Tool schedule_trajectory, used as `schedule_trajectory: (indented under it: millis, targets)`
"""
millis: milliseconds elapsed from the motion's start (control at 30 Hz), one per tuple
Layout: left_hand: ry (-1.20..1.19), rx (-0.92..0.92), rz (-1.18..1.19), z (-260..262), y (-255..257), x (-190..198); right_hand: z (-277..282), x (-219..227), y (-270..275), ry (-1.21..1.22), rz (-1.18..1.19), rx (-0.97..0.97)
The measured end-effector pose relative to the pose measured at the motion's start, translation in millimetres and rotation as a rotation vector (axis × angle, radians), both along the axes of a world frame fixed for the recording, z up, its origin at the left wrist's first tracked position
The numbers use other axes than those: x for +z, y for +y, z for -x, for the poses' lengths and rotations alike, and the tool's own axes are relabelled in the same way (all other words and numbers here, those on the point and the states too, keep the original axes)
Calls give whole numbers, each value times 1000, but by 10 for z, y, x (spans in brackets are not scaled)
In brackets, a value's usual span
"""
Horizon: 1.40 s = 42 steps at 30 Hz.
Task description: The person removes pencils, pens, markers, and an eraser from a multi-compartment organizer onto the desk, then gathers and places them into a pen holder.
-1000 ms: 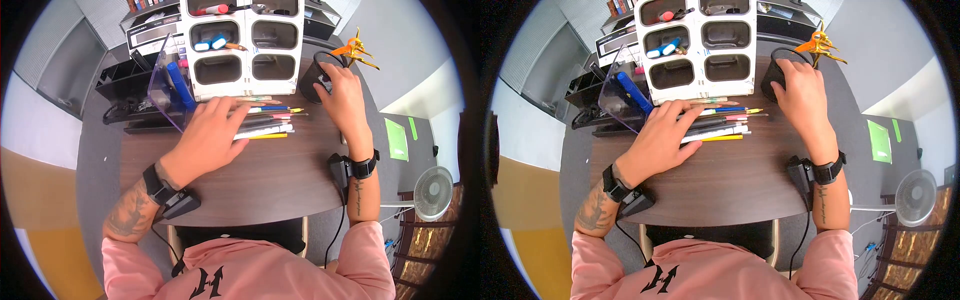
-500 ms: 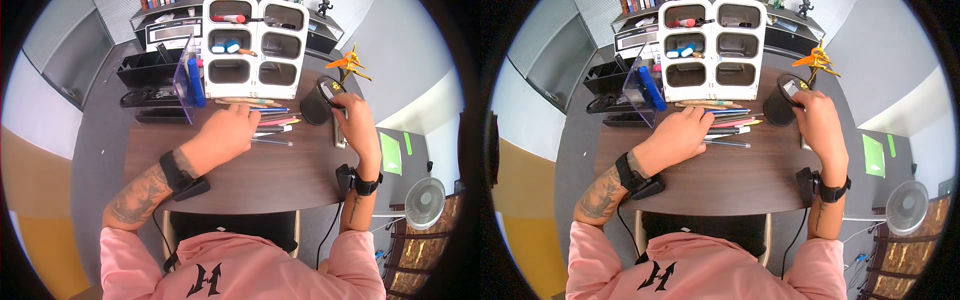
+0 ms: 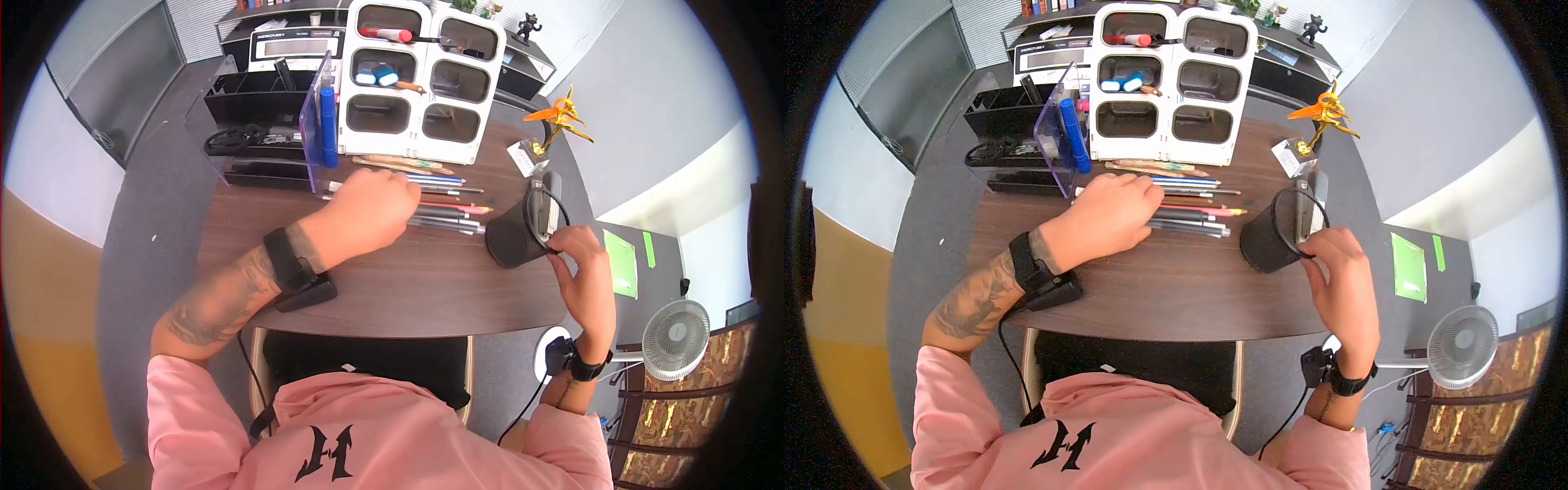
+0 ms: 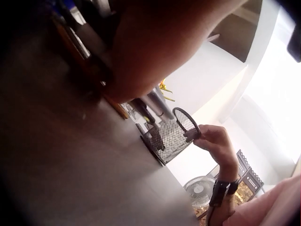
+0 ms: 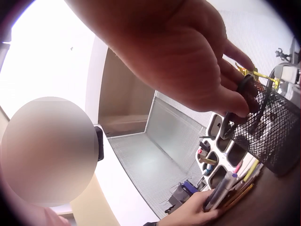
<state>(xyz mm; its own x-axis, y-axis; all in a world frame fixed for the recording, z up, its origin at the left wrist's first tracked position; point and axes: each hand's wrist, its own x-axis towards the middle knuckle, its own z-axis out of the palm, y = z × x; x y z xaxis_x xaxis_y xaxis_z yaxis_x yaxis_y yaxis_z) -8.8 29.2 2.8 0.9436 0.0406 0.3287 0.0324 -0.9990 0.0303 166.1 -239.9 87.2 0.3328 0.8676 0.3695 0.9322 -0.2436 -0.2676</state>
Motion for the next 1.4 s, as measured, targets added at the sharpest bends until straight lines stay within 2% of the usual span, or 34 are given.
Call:
schedule_trajectory:
  millis: [133,200,233,367,400,433,467,533,600,700,800,867,1000,1067,1133,1200,1267,1333,1400]
  targets:
    - [-115,42,140,32,47,194,156,-63,5,28,-11,88]
    - [-274,86,258,41,61,352,258,-69,110,35,17,121]
    - [-405,41,334,36,53,440,305,-84,185,36,-7,193]
    - [-610,38,625,116,-120,981,459,-172,560,41,-85,408]
    - [-672,31,676,133,-166,1070,490,-205,655,42,-88,413]
    - [-680,-48,911,105,-152,1095,518,-242,741,44,-122,439]
    - [-679,-45,910,83,-177,1096,537,-282,811,45,-156,462]
    - [-624,-92,1064,21,-219,1070,564,-337,900,30,-176,472]
    - [-590,-151,1033,-70,-196,884,585,-348,936,29,-237,469]
    - [-552,-155,1113,-129,-151,616,564,-397,878,13,-312,433]
    - [-454,-86,1217,-80,-160,545,466,-375,815,19,-378,383]
    - [-392,-29,970,-35,-162,550,347,-349,804,41,-428,326]
    - [-473,-59,935,-77,-148,354,27,-360,1018,142,-358,250]
    - [-542,-76,945,-78,-158,309,-60,-402,1146,119,-125,324]
    - [-544,-60,887,-36,-154,320,-114,-523,1283,94,-71,402]
    - [-451,28,957,23,-169,352,-117,-576,1404,51,39,431]
    - [-552,-8,928,18,-144,284,-141,-698,1518,27,32,437]
    - [-555,41,872,45,-67,189,-175,-800,1618,-67,-23,455]
    - [-516,51,1051,74,-63,178,-126,-796,1640,-68,19,382]
